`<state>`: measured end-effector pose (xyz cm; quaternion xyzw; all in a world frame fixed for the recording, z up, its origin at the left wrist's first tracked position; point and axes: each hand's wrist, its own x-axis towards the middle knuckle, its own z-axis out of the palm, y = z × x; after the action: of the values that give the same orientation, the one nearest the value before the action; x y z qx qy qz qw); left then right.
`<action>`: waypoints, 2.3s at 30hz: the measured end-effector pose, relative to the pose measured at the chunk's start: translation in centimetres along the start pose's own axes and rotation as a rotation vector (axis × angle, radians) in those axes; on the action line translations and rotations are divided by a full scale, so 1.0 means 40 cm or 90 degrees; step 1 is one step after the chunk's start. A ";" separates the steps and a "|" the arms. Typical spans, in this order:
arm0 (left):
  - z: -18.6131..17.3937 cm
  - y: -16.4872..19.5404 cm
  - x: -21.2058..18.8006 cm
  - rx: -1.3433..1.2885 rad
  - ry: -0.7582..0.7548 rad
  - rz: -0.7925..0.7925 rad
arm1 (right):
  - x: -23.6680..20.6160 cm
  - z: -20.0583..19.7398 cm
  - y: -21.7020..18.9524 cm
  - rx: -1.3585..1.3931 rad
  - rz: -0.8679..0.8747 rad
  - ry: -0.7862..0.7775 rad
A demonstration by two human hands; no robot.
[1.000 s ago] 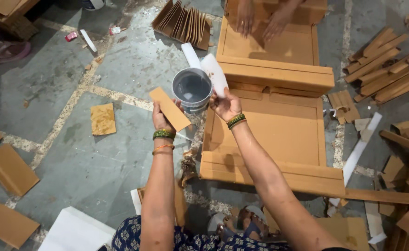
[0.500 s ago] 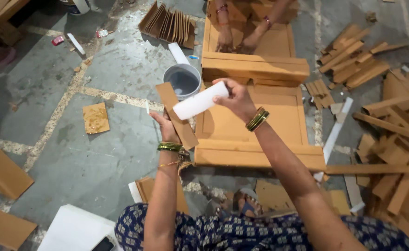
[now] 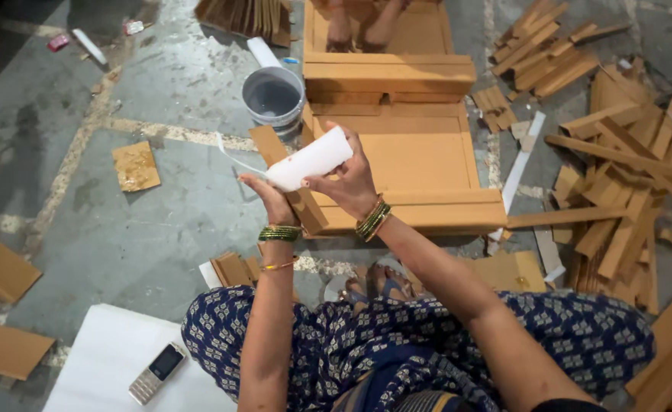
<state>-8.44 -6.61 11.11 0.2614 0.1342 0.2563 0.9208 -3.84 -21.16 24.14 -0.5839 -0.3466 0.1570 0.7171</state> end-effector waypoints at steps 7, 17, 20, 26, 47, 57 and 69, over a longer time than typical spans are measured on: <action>0.065 -0.054 -0.030 0.081 -0.024 0.045 | -0.005 -0.033 0.043 0.203 0.024 0.111; 0.064 -0.043 -0.026 -0.014 0.030 -0.143 | -0.044 -0.120 0.033 -0.012 0.013 0.049; 0.065 -0.063 -0.019 -0.030 0.016 -0.144 | -0.075 -0.097 0.019 -0.107 -0.021 -0.016; 0.076 -0.096 -0.020 0.069 0.042 -0.146 | -0.018 -0.099 -0.016 -0.417 -0.167 0.029; 0.011 -0.069 -0.043 -0.045 -0.136 -0.204 | -0.019 -0.143 -0.066 -0.533 -0.265 -0.072; 0.004 -0.128 -0.042 0.307 -0.125 -0.022 | 0.117 -0.142 -0.104 -0.516 -0.308 -0.038; -0.014 -0.104 -0.028 0.147 -0.086 -0.070 | -0.017 -0.112 -0.085 -0.421 -0.114 -0.245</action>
<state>-7.92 -10.04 8.47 0.3745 0.1146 0.1703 0.9042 -1.89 -25.79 26.80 -0.7109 -0.5562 0.0802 0.4230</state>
